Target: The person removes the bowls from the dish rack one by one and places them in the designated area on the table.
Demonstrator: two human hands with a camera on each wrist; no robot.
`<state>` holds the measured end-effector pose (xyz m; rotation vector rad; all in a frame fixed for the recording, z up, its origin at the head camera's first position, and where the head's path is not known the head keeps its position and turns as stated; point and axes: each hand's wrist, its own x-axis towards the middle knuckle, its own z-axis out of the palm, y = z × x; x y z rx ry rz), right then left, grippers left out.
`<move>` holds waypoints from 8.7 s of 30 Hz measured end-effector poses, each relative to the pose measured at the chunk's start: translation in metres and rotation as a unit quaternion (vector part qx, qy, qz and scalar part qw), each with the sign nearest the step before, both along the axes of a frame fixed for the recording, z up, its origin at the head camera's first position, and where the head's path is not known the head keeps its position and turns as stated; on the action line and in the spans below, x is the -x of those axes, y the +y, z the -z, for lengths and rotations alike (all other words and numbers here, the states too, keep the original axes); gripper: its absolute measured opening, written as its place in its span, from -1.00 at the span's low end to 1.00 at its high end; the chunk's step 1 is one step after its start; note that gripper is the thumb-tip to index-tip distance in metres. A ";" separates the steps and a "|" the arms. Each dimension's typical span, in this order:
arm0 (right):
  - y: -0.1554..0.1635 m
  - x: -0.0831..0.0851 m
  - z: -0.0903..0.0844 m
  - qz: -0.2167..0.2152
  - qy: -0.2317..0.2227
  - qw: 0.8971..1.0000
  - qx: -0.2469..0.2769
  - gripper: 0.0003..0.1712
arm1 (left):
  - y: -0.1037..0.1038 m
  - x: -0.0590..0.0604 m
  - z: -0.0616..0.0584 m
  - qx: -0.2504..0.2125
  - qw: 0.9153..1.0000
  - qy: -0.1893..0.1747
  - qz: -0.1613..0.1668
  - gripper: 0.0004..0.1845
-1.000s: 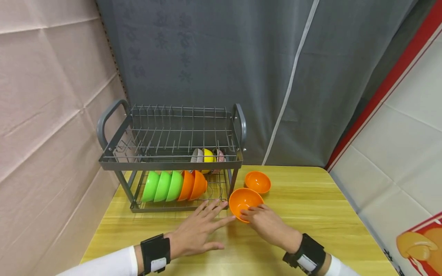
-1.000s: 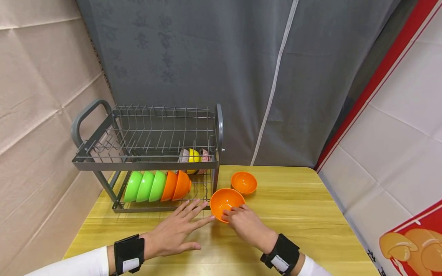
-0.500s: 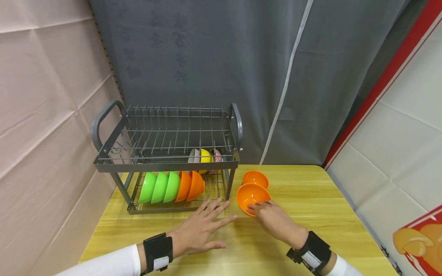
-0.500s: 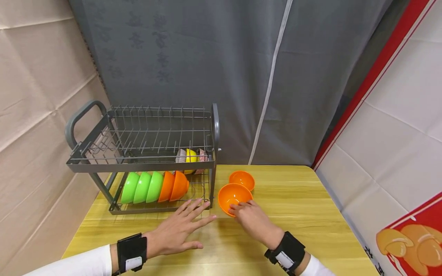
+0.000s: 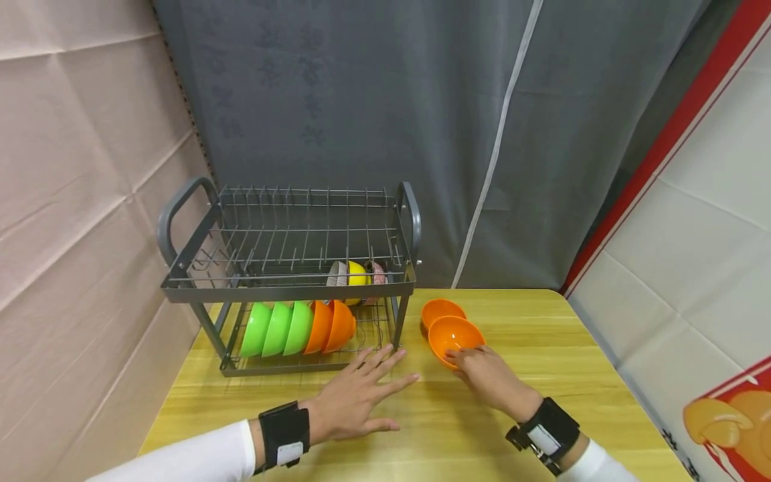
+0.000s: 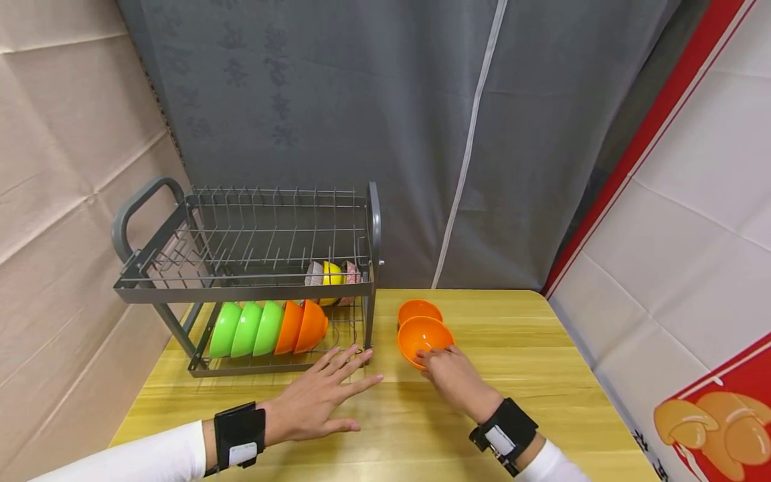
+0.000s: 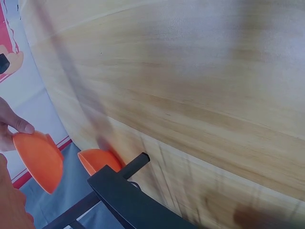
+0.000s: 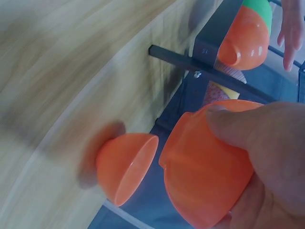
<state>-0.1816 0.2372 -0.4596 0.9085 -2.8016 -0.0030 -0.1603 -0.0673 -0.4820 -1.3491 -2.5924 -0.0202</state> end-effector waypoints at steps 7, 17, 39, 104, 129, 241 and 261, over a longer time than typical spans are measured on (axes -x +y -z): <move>0.005 0.006 0.001 0.003 0.007 1.000 0.009 -0.65 | 0.008 0.006 0.004 -0.003 1.000 -0.006 0.017 -0.18; 0.007 0.012 0.003 0.000 0.007 1.000 0.013 -0.67 | 0.024 0.012 0.007 -0.005 1.000 -0.009 0.029 -0.15; 0.003 0.049 0.005 -0.001 0.002 1.000 0.028 -0.87 | 0.041 0.018 0.013 0.004 0.999 -0.013 0.043 -0.17; -0.008 0.107 0.052 0.117 -0.156 0.981 -0.009 -0.84 | 0.040 0.014 0.015 0.019 0.999 0.007 0.048 -0.19; -0.010 0.110 0.051 0.109 -0.177 0.978 -0.010 -0.81 | 0.032 0.011 0.019 0.016 0.999 -0.016 0.044 -0.21; -0.038 0.011 0.000 -0.017 -0.095 0.995 0.040 -0.07 | -0.025 0.016 -0.002 0.025 0.997 -0.036 -0.066 -0.20; -0.058 -0.007 0.004 -0.052 -0.117 0.991 0.027 -0.03 | -0.040 0.007 0.005 -0.012 0.997 -0.023 -0.074 -0.20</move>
